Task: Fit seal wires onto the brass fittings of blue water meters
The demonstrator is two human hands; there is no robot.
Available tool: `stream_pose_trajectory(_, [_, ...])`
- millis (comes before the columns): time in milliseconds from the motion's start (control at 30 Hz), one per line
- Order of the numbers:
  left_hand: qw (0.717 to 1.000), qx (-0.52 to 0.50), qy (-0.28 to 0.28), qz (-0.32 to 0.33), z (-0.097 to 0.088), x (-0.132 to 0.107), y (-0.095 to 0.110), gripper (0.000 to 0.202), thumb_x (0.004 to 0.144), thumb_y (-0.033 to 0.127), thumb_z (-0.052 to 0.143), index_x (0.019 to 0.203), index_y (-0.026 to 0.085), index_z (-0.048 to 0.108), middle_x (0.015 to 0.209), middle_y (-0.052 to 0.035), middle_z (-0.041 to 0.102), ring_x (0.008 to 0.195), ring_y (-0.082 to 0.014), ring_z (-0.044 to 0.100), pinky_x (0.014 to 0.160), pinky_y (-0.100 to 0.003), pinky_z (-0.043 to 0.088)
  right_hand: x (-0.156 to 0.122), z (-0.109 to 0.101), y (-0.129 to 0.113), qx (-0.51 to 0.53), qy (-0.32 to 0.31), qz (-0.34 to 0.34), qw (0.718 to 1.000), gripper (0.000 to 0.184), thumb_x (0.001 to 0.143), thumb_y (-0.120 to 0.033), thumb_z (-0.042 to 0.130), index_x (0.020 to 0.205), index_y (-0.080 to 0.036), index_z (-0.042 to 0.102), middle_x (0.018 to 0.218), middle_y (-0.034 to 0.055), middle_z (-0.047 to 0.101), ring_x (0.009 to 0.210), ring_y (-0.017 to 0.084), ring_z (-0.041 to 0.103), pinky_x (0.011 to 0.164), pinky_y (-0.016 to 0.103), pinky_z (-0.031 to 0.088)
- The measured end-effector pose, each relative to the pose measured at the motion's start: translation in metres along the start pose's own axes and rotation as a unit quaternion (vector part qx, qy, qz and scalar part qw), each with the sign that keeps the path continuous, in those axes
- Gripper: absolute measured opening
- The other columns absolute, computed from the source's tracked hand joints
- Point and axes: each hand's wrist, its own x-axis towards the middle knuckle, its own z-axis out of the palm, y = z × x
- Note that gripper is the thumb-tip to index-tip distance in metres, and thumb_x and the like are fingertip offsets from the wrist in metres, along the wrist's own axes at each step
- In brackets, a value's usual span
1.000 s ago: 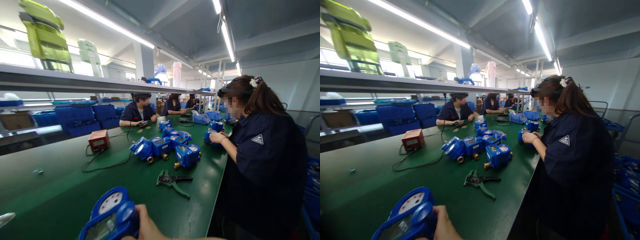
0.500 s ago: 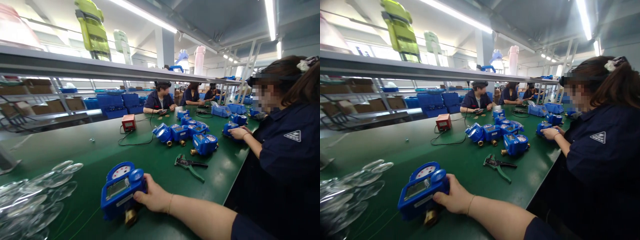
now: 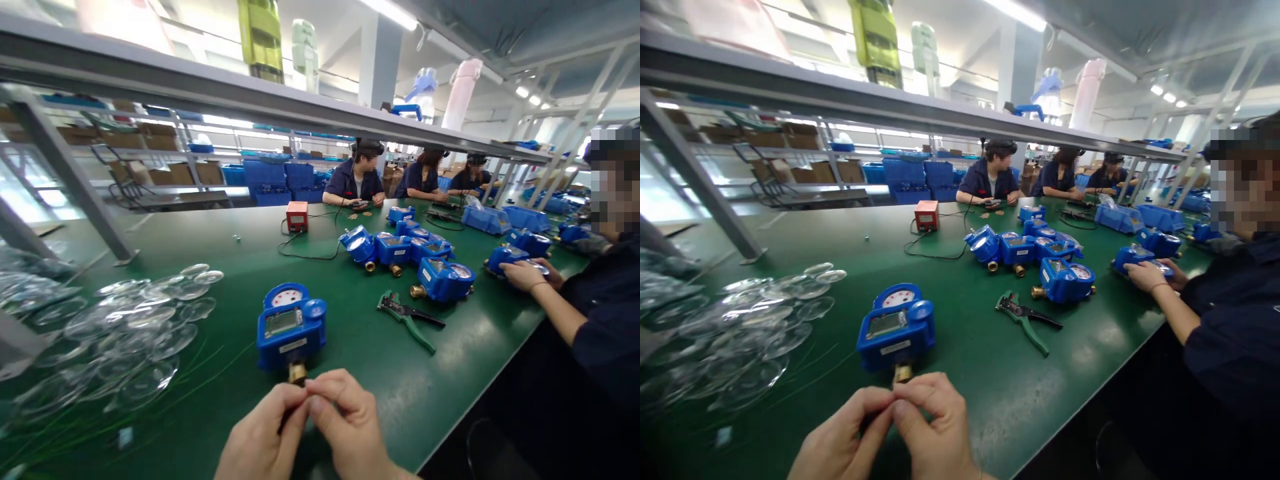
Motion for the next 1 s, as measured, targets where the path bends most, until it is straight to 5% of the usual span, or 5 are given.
stream_pose_trajectory(133, [0.998, 0.001, -0.064, -0.018, 0.014, -0.001, 0.001, 0.011, 0.087, 0.030, 0.050, 0.080, 0.025, 0.055, 0.073, 0.0027, 0.062, 0.065, -0.0133, 0.059, 0.062, -0.021, 0.042, 0.004, -0.011, 0.007, 0.158, 0.080, 0.062, 0.982, 0.016, 0.085, -0.036, 0.057, 0.087, -0.021, 0.064, 0.093, 0.0040, 0.064, 0.090, 0.018, 0.061, 0.082, 0.035, 0.047])
stream_pose_trajectory(267, [0.990, 0.007, -0.137, -0.043, 0.014, -0.014, -0.013, 0.012, 0.088, 0.029, 0.048, 0.081, 0.024, 0.056, 0.077, 0.0004, 0.063, 0.072, -0.0160, 0.059, 0.066, -0.023, 0.041, 0.021, -0.027, -0.003, 0.243, 0.128, 0.087, 0.958, 0.018, 0.088, -0.041, 0.051, 0.091, -0.024, 0.052, 0.064, -0.0047, 0.054, 0.050, 0.008, 0.050, 0.049, 0.021, 0.042])
stream_pose_trajectory(467, [0.980, -0.105, -0.119, -0.117, 0.017, -0.003, -0.014, 0.014, 0.085, 0.029, 0.052, 0.094, 0.022, 0.060, 0.094, -0.0037, 0.063, 0.088, -0.0197, 0.058, 0.081, -0.030, 0.042, 0.048, -0.059, -0.020, -0.140, 0.085, 0.010, 0.986, 0.024, 0.092, -0.040, 0.042, 0.099, -0.021, 0.054, 0.067, -0.0029, 0.045, 0.058, 0.010, 0.042, 0.052, 0.023, 0.036])
stream_pose_trajectory(700, [0.760, -0.524, 0.020, -0.385, 0.074, 0.025, 0.012, 0.041, 0.086, 0.016, 0.048, 0.124, 0.011, 0.035, 0.087, -0.0093, 0.062, 0.064, -0.0125, 0.060, 0.064, -0.026, 0.048, 0.073, -0.068, 0.000, -0.557, -0.088, -0.261, 0.784, 0.022, 0.095, -0.019, 0.034, 0.085, -0.017, 0.054, 0.077, 0.0044, 0.053, 0.076, 0.017, 0.048, 0.069, 0.031, 0.041])
stream_pose_trajectory(1000, [0.713, -0.601, 0.020, -0.361, 0.086, 0.024, 0.001, 0.047, 0.088, 0.016, 0.047, 0.131, 0.017, 0.028, 0.081, -0.0053, 0.062, 0.059, -0.0108, 0.060, 0.057, -0.022, 0.046, 0.078, -0.062, 0.021, -0.628, -0.151, -0.281, 0.710, 0.021, 0.094, -0.018, 0.036, 0.087, -0.016, 0.056, 0.077, 0.0058, 0.051, 0.073, 0.019, 0.042, 0.068, 0.033, 0.037])
